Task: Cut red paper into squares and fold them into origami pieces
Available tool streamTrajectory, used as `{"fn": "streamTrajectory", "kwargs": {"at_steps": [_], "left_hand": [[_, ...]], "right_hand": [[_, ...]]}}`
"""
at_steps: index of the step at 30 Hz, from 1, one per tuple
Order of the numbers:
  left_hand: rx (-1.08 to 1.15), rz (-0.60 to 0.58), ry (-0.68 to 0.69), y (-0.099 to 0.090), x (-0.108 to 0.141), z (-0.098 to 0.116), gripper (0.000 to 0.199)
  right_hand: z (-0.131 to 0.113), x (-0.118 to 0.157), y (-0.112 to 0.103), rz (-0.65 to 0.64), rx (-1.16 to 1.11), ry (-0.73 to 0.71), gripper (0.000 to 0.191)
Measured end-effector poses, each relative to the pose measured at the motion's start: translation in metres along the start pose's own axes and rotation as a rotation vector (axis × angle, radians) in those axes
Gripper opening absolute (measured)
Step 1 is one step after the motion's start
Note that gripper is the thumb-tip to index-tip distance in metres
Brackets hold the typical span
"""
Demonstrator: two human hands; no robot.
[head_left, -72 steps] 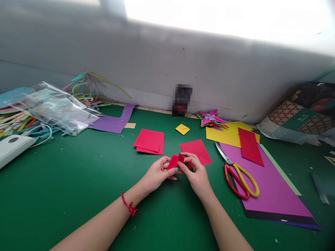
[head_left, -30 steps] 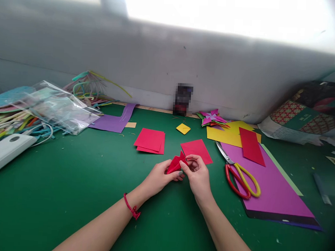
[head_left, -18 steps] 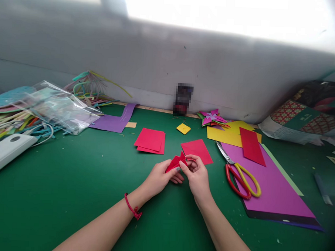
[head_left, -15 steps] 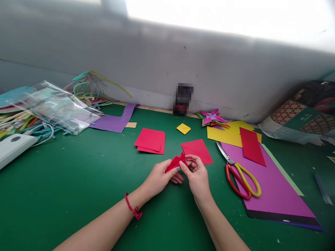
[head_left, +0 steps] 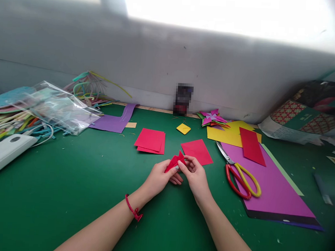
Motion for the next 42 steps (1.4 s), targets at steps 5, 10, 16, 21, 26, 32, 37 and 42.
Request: {"fn": "streamTrajectory", "kwargs": {"at_steps": [5,10,16,21,26,32,37,42], "left_hand": [[0.015,-0.021,0.002,0.000,0.000,0.005,0.028],[0.018,-0.028,0.017,0.001,-0.001,0.007,0.028],[-0.008,-0.042,0.031,0.002,0.001,0.006,0.030],[-0.034,0.053,0.027,-0.006,0.001,0.003,0.028],[-0.026,0.071,0.021,-0.006,-0.001,0.001,0.030],[-0.053,0.101,0.041,-0.005,0.002,0.003,0.027],[-0.022,0.106,0.058,-0.001,0.006,0.006,0.027],[0.029,0.083,0.017,0.002,0.006,0.003,0.028]], "right_hand": [[0.004,0.001,0.001,-0.004,-0.011,0.097,0.024],[0.002,0.004,0.008,-0.073,-0.025,0.096,0.026],[-0.002,0.002,0.003,-0.055,0.024,0.049,0.025],[-0.009,0.000,-0.004,-0.001,0.106,-0.012,0.027],[-0.007,0.002,-0.003,0.015,0.132,-0.014,0.027],[-0.007,0.004,0.000,0.006,0.106,-0.040,0.026],[-0.011,0.004,0.001,-0.003,0.139,-0.076,0.026],[-0.010,0.004,0.001,-0.011,0.140,-0.082,0.025]]}}
Point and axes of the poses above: each hand's wrist, its own x-axis away from the middle knuckle, its own y-axis out of the palm, z = x × y, the point moved 9 cm from there along -x, towards the middle knuckle, and after that the axes turned 11 degrees about -x, right-handed, at the moved point
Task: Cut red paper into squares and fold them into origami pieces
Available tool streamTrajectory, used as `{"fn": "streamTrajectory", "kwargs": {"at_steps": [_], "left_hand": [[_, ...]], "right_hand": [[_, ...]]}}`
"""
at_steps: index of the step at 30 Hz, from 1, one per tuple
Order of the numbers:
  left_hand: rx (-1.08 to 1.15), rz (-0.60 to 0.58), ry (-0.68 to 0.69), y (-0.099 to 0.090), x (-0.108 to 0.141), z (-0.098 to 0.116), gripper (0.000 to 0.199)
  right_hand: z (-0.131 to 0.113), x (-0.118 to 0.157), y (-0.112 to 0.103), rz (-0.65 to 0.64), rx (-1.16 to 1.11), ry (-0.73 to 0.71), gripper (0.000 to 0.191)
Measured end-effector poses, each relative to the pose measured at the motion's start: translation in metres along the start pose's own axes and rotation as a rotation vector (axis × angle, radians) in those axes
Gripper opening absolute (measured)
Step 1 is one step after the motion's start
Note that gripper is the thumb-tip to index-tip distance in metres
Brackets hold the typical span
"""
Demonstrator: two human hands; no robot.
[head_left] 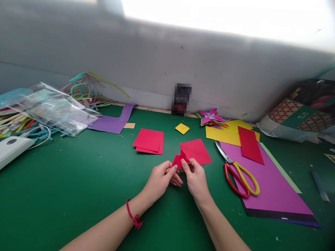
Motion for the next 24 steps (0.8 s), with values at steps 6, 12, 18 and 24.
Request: {"fn": "streamTrajectory", "kwargs": {"at_steps": [6,12,18,24], "left_hand": [[-0.010,-0.082,-0.031,0.005,-0.003,-0.004,0.027],[-0.024,-0.057,-0.004,0.003,-0.001,-0.003,0.027],[0.032,-0.050,0.016,0.001,0.001,0.005,0.027],[0.110,-0.102,0.047,0.003,0.000,0.012,0.026]], "right_hand": [[0.002,-0.001,0.000,0.004,0.022,-0.008,0.027],[0.002,0.003,0.004,0.009,-0.033,0.030,0.027],[0.005,0.004,0.009,-0.038,-0.129,0.095,0.027],[0.016,0.008,0.024,-0.157,-0.218,0.313,0.046]]}}
Point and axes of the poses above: each hand's wrist, its own x-axis away from the middle knuckle, its own y-axis out of the palm, z = x × y, the point moved 9 cm from there along -x, towards the middle knuckle, and after that the axes turned 11 degrees about -x, right-handed, at the moved point
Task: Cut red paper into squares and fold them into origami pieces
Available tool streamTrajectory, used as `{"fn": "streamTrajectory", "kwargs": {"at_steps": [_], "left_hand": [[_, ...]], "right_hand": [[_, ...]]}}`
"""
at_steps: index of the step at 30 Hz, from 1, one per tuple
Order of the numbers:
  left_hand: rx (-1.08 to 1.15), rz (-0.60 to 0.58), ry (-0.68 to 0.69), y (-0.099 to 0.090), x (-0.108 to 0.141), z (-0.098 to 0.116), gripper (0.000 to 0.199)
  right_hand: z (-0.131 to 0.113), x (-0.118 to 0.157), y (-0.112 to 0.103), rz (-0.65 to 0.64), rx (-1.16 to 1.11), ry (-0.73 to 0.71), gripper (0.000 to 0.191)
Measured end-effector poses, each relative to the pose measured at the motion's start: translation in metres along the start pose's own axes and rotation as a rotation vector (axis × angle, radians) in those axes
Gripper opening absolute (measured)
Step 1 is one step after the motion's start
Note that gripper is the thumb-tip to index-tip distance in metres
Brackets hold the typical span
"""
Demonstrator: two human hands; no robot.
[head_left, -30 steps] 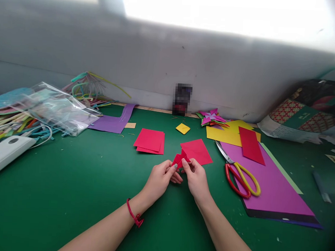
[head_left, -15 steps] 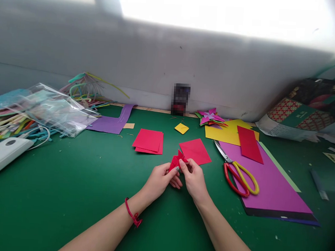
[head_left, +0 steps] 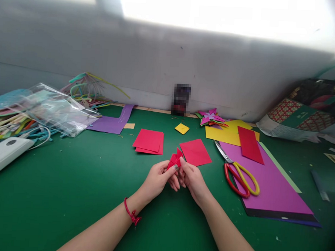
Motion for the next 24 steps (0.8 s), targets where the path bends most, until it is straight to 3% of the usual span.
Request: {"fn": "streamTrajectory", "kwargs": {"at_steps": [3,13,24], "left_hand": [[0.022,-0.036,0.023,0.004,0.000,0.001,0.024],[0.022,-0.065,0.023,0.007,0.002,-0.001,0.022],[0.036,-0.058,0.005,0.008,0.002,-0.004,0.023]], "right_hand": [[0.003,0.003,0.010,-0.073,-0.013,0.027,0.051],[-0.007,0.011,0.023,-0.240,-0.110,-0.067,0.043],[-0.004,0.003,0.001,-0.077,-0.034,-0.161,0.044]]}}
Point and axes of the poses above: each hand's wrist, its own x-axis away from the middle knuckle, its own y-axis out of the palm, z = x × y, the point moved 9 cm from there along -x, towards the middle knuckle, and after that the axes turned 11 degrees about -x, right-handed, at the moved point
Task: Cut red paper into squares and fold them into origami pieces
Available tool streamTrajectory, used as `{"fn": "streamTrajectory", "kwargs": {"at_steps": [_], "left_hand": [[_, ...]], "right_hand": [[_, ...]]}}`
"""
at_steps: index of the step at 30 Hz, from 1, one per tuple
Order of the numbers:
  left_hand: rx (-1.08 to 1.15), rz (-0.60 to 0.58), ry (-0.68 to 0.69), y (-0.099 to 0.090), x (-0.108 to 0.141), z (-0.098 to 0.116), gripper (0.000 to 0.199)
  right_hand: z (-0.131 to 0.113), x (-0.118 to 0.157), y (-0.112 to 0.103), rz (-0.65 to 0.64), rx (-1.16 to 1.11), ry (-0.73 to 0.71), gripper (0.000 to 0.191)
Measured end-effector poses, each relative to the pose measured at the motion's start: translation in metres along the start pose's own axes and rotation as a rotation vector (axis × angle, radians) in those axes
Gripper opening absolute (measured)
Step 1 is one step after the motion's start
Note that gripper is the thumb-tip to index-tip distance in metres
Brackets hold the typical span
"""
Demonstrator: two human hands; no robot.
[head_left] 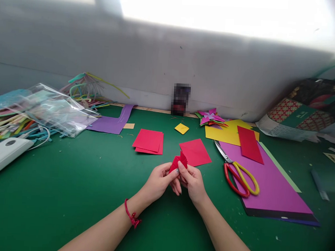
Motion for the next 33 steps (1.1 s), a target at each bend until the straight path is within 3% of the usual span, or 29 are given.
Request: {"fn": "streamTrajectory", "kwargs": {"at_steps": [7,17,28,33], "left_hand": [[0.028,-0.052,-0.012,0.005,0.001,0.000,0.024],[0.037,-0.075,-0.041,0.007,0.000,-0.004,0.022],[-0.028,-0.141,-0.104,0.014,0.002,-0.015,0.035],[-0.117,-0.086,-0.056,0.008,0.001,-0.011,0.031]], "right_hand": [[0.004,-0.002,-0.003,-0.007,0.027,-0.019,0.054],[-0.008,-0.001,-0.007,0.066,0.183,-0.110,0.051],[-0.021,-0.003,-0.020,0.140,0.332,-0.155,0.051],[-0.020,-0.005,-0.024,0.140,0.310,-0.164,0.051]]}}
Point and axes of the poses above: each hand's wrist, its own x-axis away from the middle knuckle, its own y-axis out of the palm, z = x × y, the point moved 9 cm from there along -x, towards the middle knuckle, and after that the axes turned 11 degrees about -x, right-handed, at the moved point
